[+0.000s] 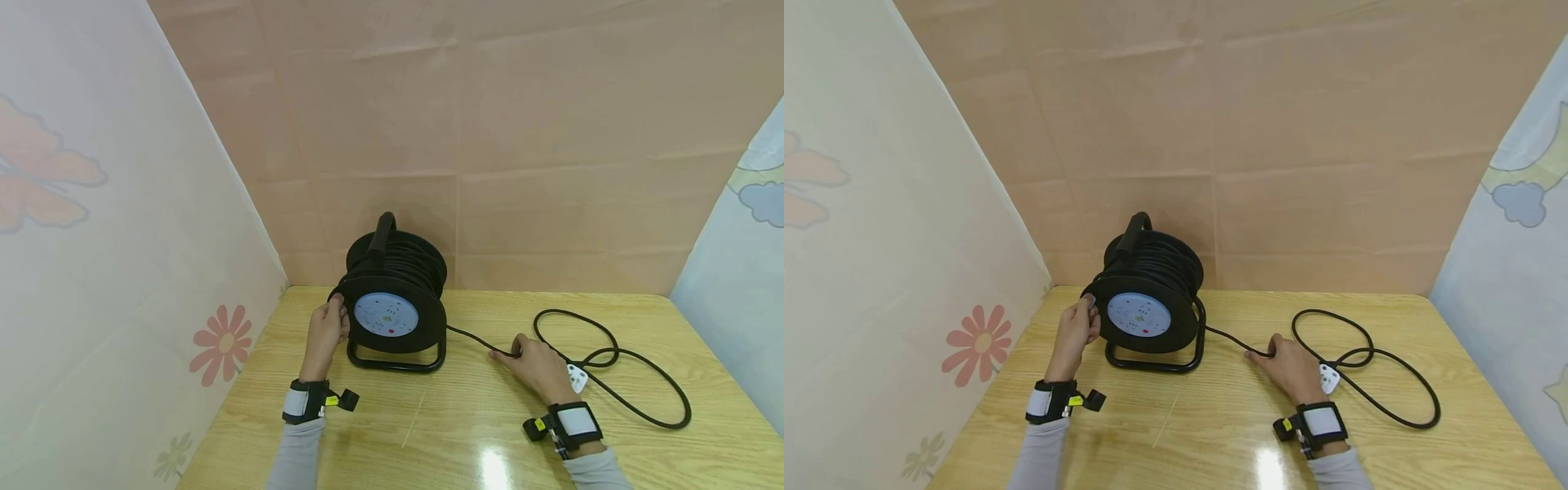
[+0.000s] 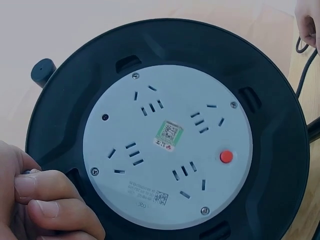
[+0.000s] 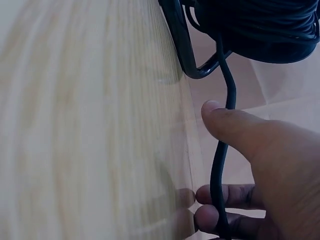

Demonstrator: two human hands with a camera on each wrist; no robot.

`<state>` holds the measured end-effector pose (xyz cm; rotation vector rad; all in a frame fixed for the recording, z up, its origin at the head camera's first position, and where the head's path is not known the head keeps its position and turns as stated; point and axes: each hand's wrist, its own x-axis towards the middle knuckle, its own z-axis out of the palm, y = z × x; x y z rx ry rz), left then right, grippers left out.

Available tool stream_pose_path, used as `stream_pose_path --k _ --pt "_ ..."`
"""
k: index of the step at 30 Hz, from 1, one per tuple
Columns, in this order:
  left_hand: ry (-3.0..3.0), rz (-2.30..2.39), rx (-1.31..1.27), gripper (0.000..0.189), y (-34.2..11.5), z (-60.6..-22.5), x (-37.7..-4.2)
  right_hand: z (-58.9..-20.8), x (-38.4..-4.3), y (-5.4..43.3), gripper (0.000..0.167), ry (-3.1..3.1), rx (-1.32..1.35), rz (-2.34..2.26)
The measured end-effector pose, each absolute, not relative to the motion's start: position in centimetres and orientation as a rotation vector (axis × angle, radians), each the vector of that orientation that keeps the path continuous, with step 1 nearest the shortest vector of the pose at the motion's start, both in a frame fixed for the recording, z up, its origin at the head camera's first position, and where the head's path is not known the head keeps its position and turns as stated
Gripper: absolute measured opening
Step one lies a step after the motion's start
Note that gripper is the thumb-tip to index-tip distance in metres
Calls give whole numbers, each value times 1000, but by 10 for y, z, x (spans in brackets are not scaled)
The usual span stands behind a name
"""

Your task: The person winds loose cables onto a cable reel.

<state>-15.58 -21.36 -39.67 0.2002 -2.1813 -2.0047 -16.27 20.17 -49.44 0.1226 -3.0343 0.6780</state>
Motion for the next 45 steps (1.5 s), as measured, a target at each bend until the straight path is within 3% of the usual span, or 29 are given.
stream_pose_path --k 45 --pt "-2229 -1958 33 54 -191 -372 -153 -493 -157 203 31 -2824 235 613"
